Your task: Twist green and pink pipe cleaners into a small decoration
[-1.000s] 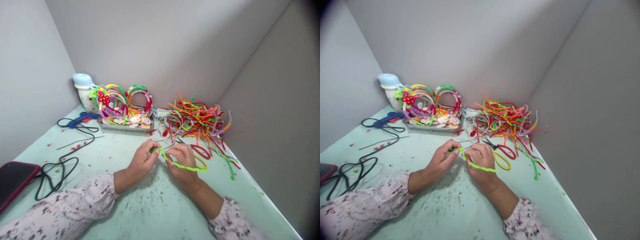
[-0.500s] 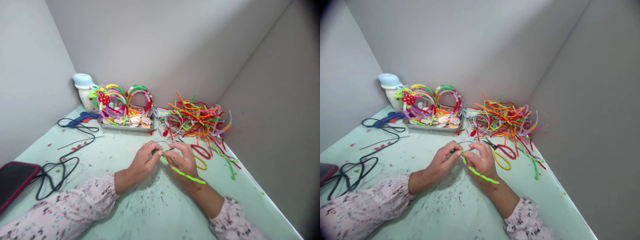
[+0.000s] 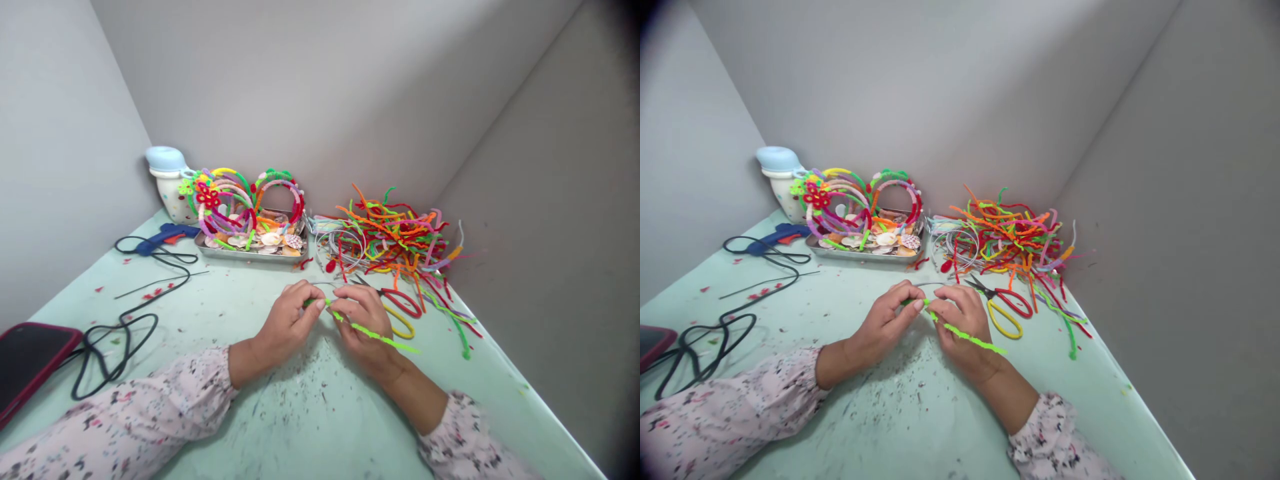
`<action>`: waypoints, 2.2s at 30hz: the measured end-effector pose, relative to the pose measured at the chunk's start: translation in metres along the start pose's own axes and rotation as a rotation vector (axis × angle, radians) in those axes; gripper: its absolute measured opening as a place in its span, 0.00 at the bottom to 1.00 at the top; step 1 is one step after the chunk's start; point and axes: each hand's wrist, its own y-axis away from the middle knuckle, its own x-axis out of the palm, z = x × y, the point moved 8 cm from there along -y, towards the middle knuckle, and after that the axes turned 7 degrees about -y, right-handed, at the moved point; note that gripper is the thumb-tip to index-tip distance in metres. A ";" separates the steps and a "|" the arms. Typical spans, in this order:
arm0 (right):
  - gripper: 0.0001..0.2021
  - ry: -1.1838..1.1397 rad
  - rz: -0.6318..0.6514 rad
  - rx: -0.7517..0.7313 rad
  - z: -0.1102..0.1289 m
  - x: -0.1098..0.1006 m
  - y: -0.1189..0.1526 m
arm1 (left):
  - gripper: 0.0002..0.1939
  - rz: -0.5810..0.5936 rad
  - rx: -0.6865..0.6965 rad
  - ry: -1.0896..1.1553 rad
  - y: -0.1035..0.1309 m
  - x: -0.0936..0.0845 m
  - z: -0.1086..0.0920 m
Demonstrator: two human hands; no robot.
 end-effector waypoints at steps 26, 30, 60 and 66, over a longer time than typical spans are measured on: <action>0.10 0.022 -0.015 -0.030 0.004 -0.002 -0.002 | 0.09 0.014 0.044 -0.050 -0.002 0.000 -0.003; 0.10 -0.014 -0.010 -0.024 0.003 -0.004 -0.001 | 0.10 0.006 0.059 -0.079 -0.002 0.000 -0.005; 0.08 -0.017 0.014 0.037 -0.003 0.002 0.000 | 0.05 -0.031 0.079 -0.177 -0.002 -0.004 -0.010; 0.08 -0.016 0.029 0.026 -0.002 0.003 0.000 | 0.06 -0.029 0.081 -0.190 -0.001 -0.004 -0.010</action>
